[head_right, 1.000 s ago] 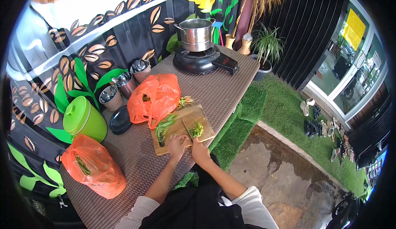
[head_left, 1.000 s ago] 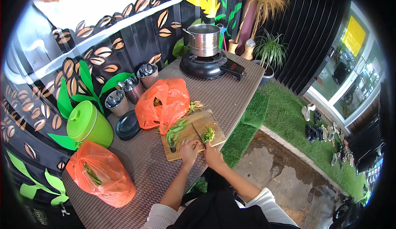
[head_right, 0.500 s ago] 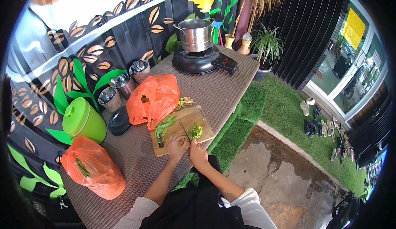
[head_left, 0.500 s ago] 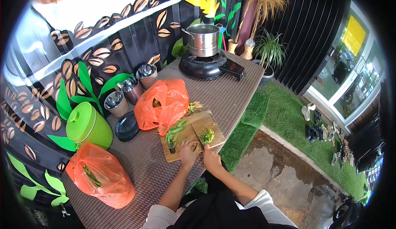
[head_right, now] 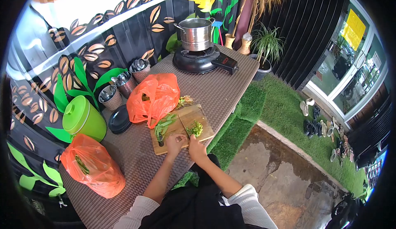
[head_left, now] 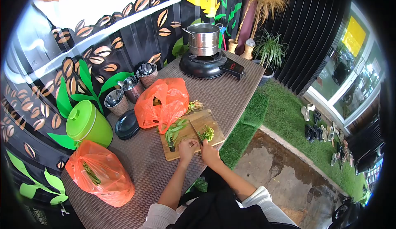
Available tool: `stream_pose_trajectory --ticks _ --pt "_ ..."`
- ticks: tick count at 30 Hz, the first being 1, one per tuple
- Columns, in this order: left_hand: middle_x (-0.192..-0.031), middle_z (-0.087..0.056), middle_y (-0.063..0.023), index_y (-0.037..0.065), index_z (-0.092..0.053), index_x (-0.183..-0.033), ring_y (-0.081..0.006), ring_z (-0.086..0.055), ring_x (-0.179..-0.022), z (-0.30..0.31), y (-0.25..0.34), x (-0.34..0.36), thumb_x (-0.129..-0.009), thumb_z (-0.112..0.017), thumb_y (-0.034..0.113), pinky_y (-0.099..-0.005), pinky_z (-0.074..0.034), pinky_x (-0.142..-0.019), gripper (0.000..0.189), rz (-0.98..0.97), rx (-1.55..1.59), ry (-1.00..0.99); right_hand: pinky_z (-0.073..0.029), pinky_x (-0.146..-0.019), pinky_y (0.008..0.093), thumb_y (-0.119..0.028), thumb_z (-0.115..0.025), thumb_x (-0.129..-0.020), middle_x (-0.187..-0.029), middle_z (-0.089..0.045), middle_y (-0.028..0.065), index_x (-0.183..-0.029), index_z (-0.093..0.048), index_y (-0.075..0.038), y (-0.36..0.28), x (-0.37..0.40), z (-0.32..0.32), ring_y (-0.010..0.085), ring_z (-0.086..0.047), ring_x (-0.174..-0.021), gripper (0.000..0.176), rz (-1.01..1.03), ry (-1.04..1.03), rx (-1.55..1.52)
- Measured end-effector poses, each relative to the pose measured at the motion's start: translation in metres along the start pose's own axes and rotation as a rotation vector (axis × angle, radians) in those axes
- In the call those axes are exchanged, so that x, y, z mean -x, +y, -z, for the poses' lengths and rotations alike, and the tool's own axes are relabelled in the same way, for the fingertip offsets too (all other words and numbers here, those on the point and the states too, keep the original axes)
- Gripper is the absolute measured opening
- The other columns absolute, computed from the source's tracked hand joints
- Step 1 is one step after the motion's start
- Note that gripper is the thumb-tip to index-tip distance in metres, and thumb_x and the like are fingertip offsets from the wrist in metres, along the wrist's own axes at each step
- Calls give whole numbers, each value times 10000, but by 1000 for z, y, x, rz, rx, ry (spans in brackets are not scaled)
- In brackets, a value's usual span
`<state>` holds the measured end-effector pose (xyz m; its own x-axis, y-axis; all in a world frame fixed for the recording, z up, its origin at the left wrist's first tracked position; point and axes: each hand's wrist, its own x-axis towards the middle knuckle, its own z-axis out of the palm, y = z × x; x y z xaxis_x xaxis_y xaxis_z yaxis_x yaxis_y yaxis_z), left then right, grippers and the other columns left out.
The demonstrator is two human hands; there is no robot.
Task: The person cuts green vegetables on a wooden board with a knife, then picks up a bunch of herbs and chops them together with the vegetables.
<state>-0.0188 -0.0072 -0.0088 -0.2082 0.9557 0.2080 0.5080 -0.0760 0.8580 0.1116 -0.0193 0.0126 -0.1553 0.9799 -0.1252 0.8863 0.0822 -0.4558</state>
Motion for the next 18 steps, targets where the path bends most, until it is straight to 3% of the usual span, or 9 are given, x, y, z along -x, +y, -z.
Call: stream_pose_trajectory --ticks 2,4,6,8,12,14,18 --pt "-732 -678 -101 60 -726 -808 -240 -631 -673 -2 -2 -1 -693 -747 134 -332 -492 -677 138 -7 16 5 -542 -614 483 -249 -425 -954 -803 -650 240 -1039 -391 -21 8 -13 3 386 -666 -737 245 73 -31 8" --pt "-727 -678 -91 62 -720 -792 -250 -616 -689 -5 -6 0 -702 -734 133 -347 -482 -701 115 -102 31 27 -543 -610 483 -248 -428 -953 -802 -650 242 -1039 -389 -22 8 -5 14 386 -665 -731 245 92 -18 0" --pt "-738 -674 -88 67 -717 -787 -257 -606 -718 -6 -8 2 -705 -730 133 -357 -472 -717 106 -104 14 36 -544 -605 483 -247 -431 -951 -801 -649 243 -1040 -386 -22 5 6 16 385 -665 -724 245 111 -8 -6" --pt "-748 -670 -84 72 -714 -782 -264 -596 -748 -6 -7 2 -707 -725 133 -368 -463 -734 97 -105 -3 44 -510 -617 538 -232 -442 -946 -755 -628 254 -1019 -399 -17 -1 19 7 438 -636 -724 231 11 40 -9" --pt "-774 -642 -87 83 -715 -781 -278 -570 -810 -7 -5 5 -705 -727 135 -381 -445 -751 93 -97 -45 54 -508 -620 542 -230 -441 -945 -752 -628 248 -1022 -397 -13 -3 13 0 440 -635 -729 235 7 58 -6" --pt "-778 -633 -94 80 -716 -776 -286 -567 -819 -6 -4 5 -699 -732 129 -385 -443 -756 92 -79 -17 60 -542 -618 483 -224 -451 -938 -790 -643 244 -1016 -412 -23 0 2 6 390 -663 -749 219 45 12 -10" --pt "-755 -625 -107 58 -710 -751 -283 -565 -787 -10 -11 3 -664 -764 127 -377 -447 -723 123 -73 25 111 -548 -611 472 -177 -446 -926 -782 -640 252 -1026 -418 -25 -1 10 19 375 -669 -749 184 80 15 -11"
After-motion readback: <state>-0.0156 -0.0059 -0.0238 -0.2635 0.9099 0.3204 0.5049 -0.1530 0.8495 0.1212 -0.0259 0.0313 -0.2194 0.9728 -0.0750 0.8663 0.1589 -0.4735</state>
